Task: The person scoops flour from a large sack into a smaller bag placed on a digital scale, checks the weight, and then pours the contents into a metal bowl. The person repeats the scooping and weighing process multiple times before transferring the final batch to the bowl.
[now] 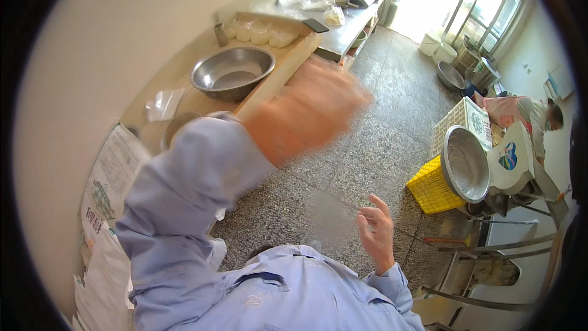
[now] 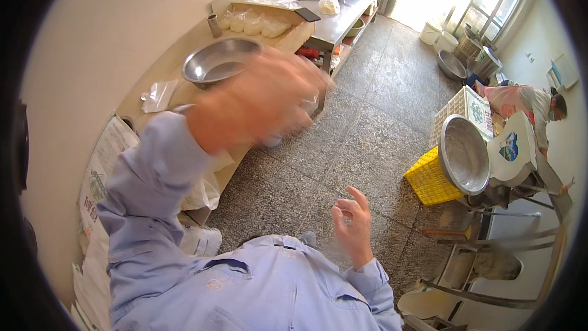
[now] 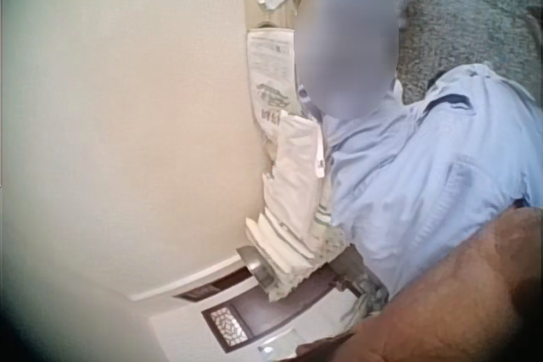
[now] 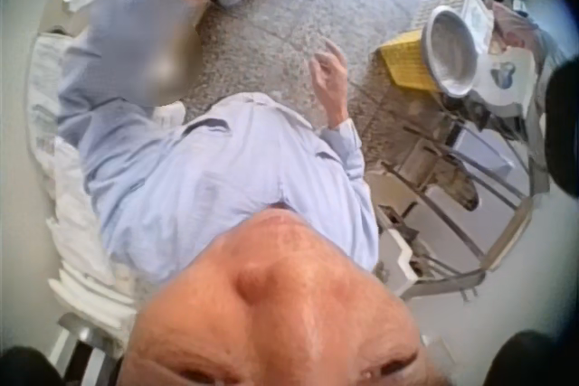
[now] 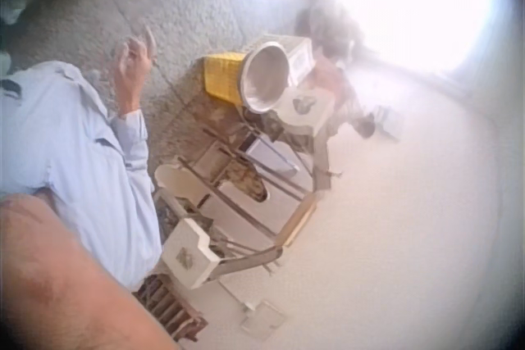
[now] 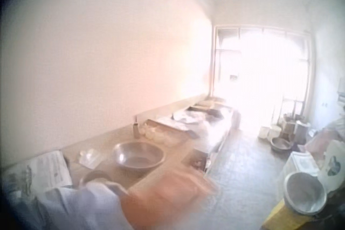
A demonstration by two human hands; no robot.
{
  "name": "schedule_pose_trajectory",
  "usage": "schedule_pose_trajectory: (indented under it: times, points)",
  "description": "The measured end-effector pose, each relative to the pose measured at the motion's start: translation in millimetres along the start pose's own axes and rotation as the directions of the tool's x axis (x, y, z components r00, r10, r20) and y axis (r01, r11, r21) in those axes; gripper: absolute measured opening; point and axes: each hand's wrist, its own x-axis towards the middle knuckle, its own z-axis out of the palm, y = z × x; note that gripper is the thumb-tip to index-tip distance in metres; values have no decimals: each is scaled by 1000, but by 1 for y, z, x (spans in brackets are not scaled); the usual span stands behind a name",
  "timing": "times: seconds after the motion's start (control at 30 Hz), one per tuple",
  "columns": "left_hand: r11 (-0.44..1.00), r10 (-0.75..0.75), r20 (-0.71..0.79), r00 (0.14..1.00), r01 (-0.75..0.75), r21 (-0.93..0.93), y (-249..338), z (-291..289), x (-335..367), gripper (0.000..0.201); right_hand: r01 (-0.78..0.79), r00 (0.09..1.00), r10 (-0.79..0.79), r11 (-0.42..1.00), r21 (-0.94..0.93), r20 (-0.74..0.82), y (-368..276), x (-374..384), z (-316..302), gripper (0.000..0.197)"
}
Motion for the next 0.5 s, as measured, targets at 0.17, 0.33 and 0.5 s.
schedule_pose_trajectory:
  times: [0.17,0.33,0.5]
  points:
    - [823,322,47,946,-255,-508,86,45,50,29,-26,993,6,986,-166,-120,26,29,-35,11]
    - [702,392,90,916,-234,-673,73,88,69,28,-249,966,253,965,79,-55,46,81,-58,10]
    - [644,432,107,896,-223,-732,13,155,97,28,-235,971,234,972,-13,-41,71,191,-66,10]
